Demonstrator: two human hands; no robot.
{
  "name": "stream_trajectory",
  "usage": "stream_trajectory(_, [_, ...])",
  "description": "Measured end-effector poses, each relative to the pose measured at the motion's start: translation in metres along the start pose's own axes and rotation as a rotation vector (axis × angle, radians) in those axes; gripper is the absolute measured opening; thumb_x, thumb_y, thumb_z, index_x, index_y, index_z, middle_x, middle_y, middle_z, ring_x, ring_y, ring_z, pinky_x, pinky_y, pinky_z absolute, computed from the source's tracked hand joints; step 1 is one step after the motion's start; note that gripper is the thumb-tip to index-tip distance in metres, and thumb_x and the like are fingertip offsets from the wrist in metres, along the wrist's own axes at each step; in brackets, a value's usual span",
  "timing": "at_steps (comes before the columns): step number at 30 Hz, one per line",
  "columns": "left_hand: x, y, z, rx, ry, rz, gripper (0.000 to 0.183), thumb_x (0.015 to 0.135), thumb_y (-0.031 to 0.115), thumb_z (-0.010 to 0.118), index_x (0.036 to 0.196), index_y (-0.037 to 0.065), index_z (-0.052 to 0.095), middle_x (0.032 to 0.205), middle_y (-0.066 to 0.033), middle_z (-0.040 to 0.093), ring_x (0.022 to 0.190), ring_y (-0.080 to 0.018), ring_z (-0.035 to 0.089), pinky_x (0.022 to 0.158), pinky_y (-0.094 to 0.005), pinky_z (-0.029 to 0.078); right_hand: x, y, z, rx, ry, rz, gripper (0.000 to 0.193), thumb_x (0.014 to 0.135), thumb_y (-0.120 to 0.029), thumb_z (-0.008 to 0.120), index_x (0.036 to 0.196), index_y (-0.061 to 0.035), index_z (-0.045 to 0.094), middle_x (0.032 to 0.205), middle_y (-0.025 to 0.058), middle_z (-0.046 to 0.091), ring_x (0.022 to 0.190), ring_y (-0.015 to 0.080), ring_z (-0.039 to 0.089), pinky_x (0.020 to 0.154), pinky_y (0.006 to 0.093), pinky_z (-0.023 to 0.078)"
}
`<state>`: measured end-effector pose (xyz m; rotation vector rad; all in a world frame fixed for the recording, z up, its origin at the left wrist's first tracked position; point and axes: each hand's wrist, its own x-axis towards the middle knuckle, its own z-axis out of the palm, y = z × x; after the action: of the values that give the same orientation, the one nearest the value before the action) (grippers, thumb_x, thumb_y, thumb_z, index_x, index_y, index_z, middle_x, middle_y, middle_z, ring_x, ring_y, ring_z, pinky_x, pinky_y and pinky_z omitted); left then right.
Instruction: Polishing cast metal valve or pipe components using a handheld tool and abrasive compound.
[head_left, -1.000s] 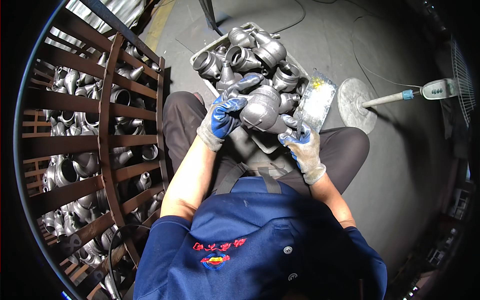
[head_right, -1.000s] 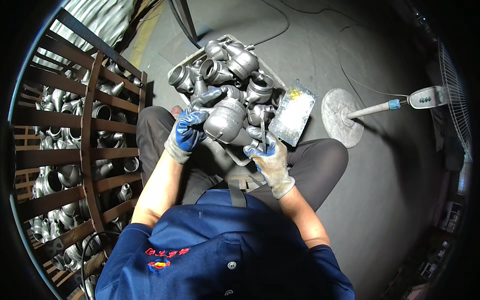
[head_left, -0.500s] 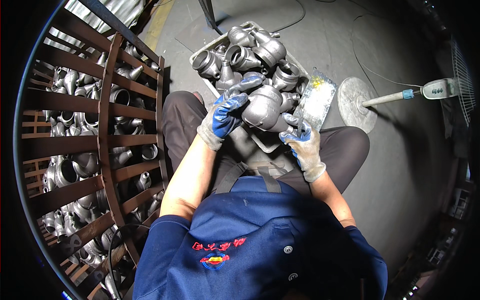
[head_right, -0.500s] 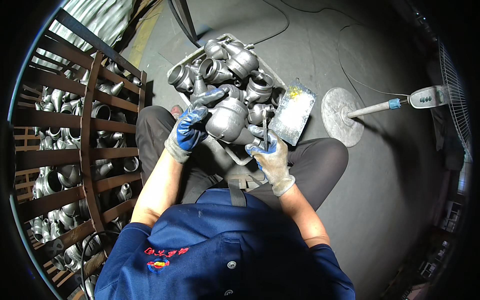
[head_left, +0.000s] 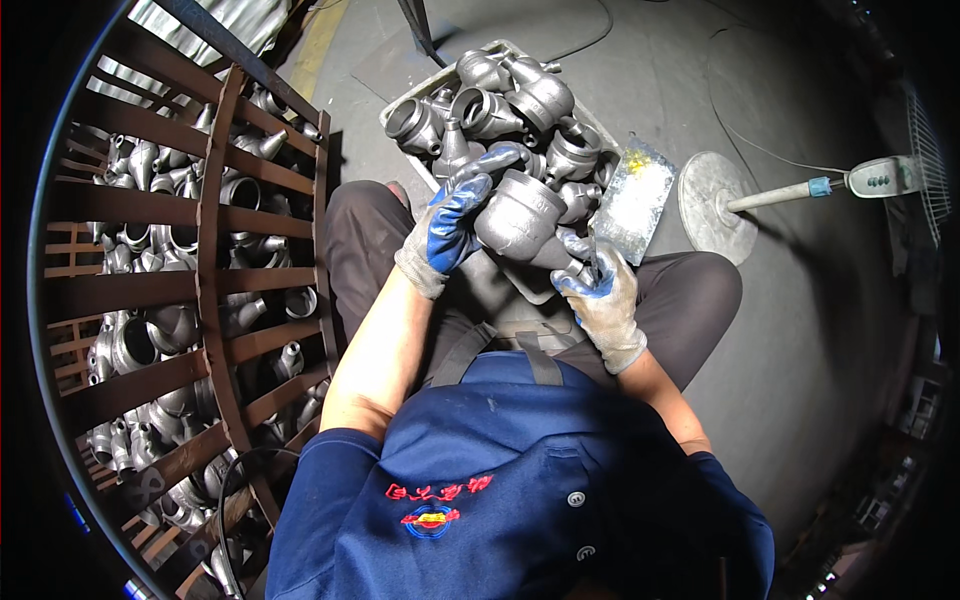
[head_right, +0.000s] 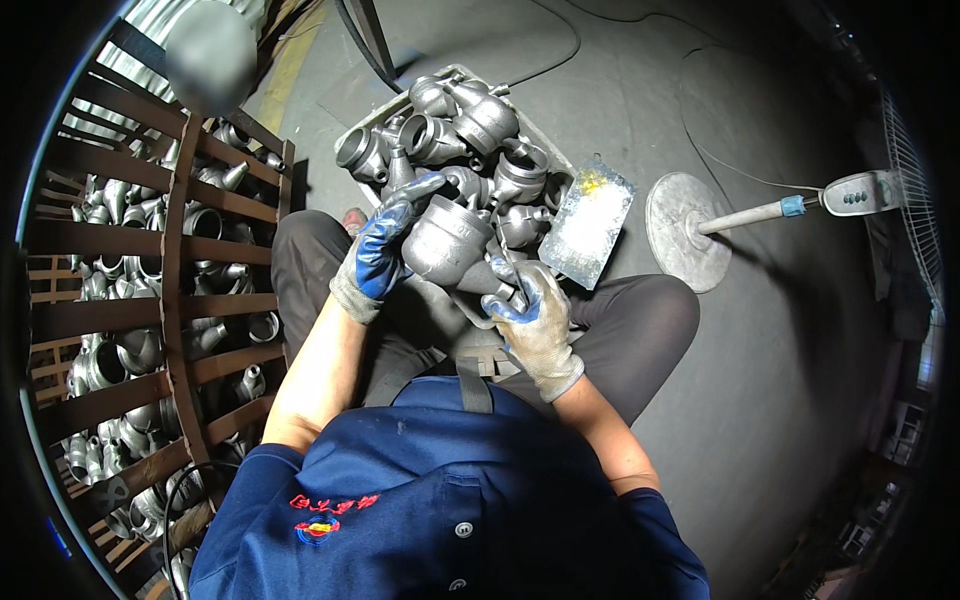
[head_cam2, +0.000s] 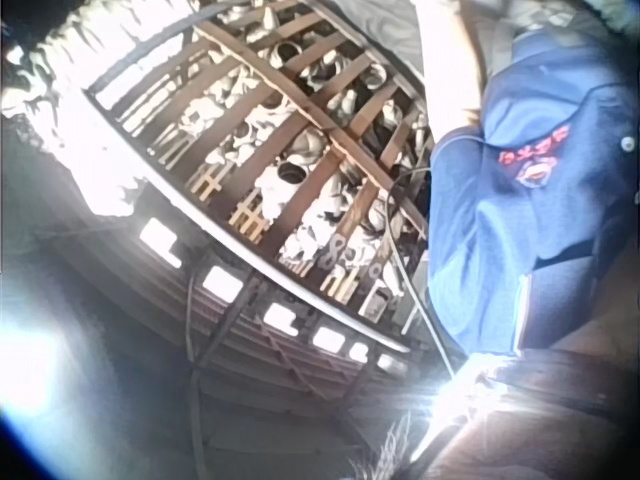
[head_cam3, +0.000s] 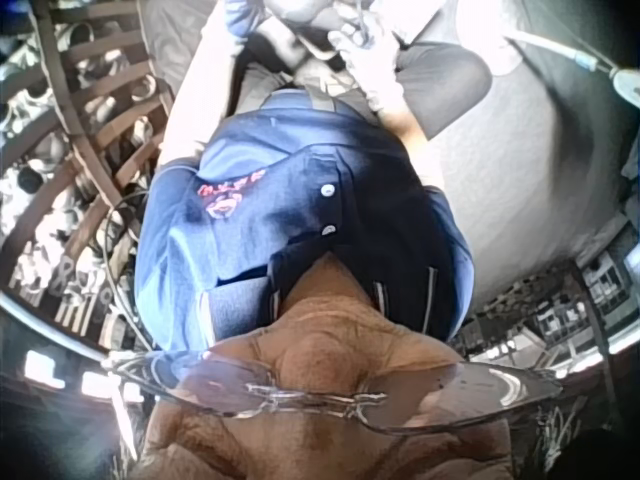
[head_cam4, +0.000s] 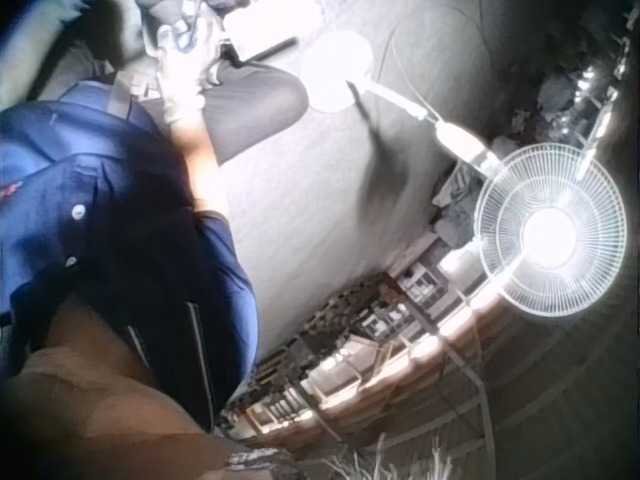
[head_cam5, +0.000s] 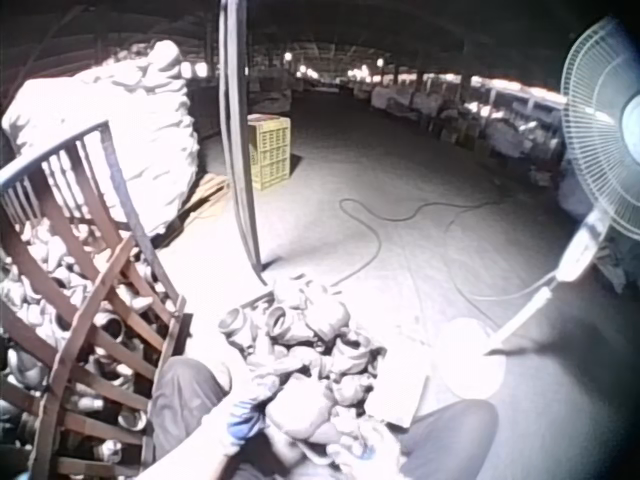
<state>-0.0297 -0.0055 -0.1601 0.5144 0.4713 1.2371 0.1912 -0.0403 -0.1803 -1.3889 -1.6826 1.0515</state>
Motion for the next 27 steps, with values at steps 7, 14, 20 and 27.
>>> stream_trajectory(7, [-0.003,0.000,0.004,0.027,-0.004,-0.028,0.049,0.091,0.021,0.057,0.136,0.006,0.042,0.133,-0.0074,0.048,0.124,-0.0206,0.046,0.102,-0.0363,0.043,0.011,-0.011,-0.013,0.205,0.015,0.043,0.036,0.067,0.001,0.076,0.101,-0.0022,0.062,0.094,0.0059,0.064,0.075,0.0116,0.058,0.068,0.0257,0.048])
stream_trajectory(14, [-0.015,0.000,0.017,0.247,0.203,-0.030,0.040,0.093,0.026,0.053,0.129,0.008,0.051,0.112,-0.0011,0.056,0.094,-0.0057,0.054,0.069,-0.0205,0.045,0.053,-0.051,-0.068,0.700,-0.289,0.200,0.040,0.071,0.003,0.064,0.110,0.0047,0.059,0.101,0.0110,0.064,0.080,0.0148,0.063,0.077,0.0276,0.053])
stream_trajectory(20, [-0.030,-0.019,0.026,0.745,0.124,0.067,0.028,0.096,0.027,0.053,0.111,0.003,0.059,0.089,0.0006,0.060,0.081,-0.0082,0.054,0.074,-0.0257,0.045,0.082,-0.043,-0.064,0.760,-0.391,0.157,0.032,0.079,-0.007,0.065,0.110,0.0029,0.062,0.095,0.0052,0.064,0.083,0.0090,0.059,0.075,0.0222,0.047])
stream_trajectory(27, [-0.036,-0.017,0.023,0.525,0.072,-0.129,0.027,0.096,0.026,0.053,0.109,0.004,0.060,0.097,-0.0027,0.063,0.087,-0.0084,0.056,0.075,-0.0254,0.046,0.096,-0.054,-0.046,0.725,-0.394,0.152,0.032,0.084,-0.013,0.064,0.113,-0.0011,0.061,0.098,0.0029,0.064,0.076,0.0054,0.058,0.063,0.0165,0.045])
